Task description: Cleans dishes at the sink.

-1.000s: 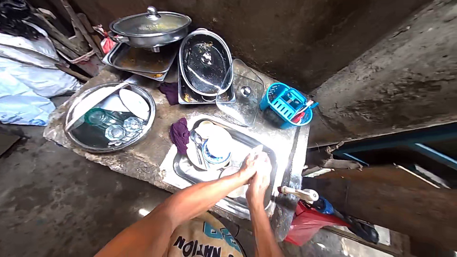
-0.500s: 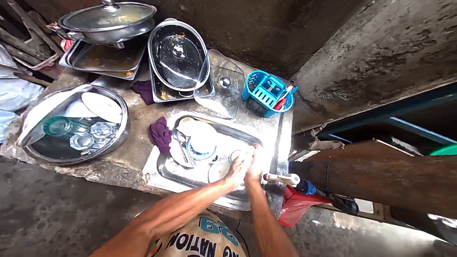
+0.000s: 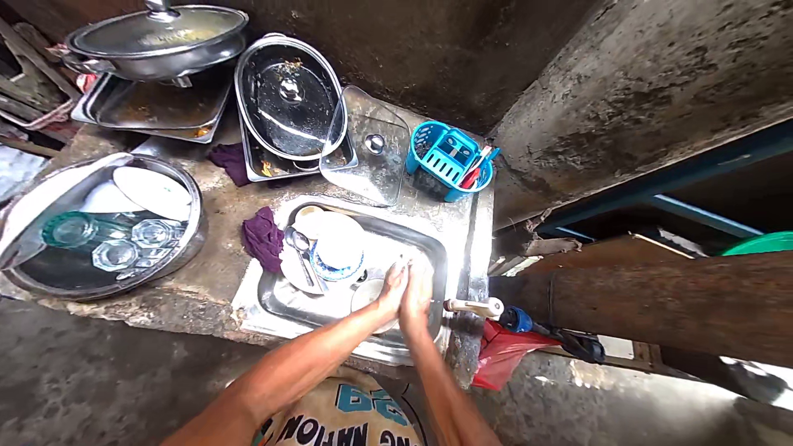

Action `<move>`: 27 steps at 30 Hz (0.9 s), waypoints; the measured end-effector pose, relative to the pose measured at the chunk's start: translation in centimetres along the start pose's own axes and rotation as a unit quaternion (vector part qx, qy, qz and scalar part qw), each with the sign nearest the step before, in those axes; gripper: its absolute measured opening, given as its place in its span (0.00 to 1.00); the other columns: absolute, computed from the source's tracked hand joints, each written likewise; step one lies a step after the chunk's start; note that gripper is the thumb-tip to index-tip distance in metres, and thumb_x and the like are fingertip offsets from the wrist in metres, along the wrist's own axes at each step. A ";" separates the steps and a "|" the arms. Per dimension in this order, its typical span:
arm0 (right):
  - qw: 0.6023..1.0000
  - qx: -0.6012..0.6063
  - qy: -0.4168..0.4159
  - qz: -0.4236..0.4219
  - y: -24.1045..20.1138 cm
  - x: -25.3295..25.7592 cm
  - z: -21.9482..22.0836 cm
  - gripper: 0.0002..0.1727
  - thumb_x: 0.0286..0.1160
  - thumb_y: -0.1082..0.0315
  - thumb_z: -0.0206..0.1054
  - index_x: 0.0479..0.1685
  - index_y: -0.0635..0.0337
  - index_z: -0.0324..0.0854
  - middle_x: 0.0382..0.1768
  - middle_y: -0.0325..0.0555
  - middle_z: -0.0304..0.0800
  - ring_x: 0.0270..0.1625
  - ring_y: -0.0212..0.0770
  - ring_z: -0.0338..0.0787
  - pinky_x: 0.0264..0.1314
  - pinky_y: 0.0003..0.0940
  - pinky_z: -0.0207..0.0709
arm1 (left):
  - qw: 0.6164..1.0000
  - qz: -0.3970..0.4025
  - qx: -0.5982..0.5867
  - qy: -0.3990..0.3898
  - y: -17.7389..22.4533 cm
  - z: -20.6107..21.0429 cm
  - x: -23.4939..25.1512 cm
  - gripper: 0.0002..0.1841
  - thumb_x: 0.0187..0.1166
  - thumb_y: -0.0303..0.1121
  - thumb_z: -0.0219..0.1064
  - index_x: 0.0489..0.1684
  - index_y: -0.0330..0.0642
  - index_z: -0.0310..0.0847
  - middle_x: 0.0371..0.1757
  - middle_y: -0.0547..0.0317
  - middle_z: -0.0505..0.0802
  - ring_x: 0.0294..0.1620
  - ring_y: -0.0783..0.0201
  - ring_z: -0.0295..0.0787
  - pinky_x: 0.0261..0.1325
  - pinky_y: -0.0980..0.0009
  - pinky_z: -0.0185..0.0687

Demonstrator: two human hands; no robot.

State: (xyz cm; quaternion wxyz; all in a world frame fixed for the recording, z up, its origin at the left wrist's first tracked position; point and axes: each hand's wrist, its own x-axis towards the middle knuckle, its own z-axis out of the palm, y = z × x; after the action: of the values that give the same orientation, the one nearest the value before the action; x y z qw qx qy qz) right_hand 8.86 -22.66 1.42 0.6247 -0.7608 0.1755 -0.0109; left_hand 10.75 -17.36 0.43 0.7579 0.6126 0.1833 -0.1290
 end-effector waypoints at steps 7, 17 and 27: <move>0.991 0.123 0.037 0.039 1.6 3.4 -0.3 0.22 0.91 0.67 0.45 0.72 0.72 0.74 0.65 0.60 0.83 0.66 0.44 0.84 0.69 0.40 0.79 | 0.996 0.046 -0.075 -0.033 -1.5 0.1 -2.0 0.23 0.89 0.33 0.54 0.80 0.32 0.72 0.75 0.45 0.84 0.75 0.61 0.80 0.79 0.63 0.76; 0.996 0.077 0.027 0.047 1.9 0.9 0.5 0.24 0.92 0.66 0.45 0.76 0.75 0.71 0.72 0.66 0.80 0.75 0.48 0.80 0.80 0.41 0.72 | 0.999 0.024 -0.020 -0.021 -1.5 -1.0 -1.5 0.26 0.91 0.33 0.51 0.85 0.30 0.64 0.79 0.41 0.79 0.79 0.59 0.76 0.82 0.62 0.71; 0.999 0.004 -0.030 -0.013 0.7 -4.4 -0.2 0.28 0.79 0.68 0.66 0.75 0.78 0.72 0.70 0.67 0.82 0.73 0.46 0.84 0.79 0.38 0.74 | 0.997 -0.059 0.027 0.033 0.6 -1.8 2.7 0.17 0.94 0.34 0.51 0.64 0.28 0.77 0.53 0.45 0.87 0.51 0.64 0.83 0.58 0.67 0.80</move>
State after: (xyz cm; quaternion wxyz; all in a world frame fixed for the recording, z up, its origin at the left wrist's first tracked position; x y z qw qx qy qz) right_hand 4.53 -21.69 1.70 0.6323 -0.7608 0.1464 0.0036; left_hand 13.21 -15.38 -0.53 0.7256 0.6250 0.2403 -0.1587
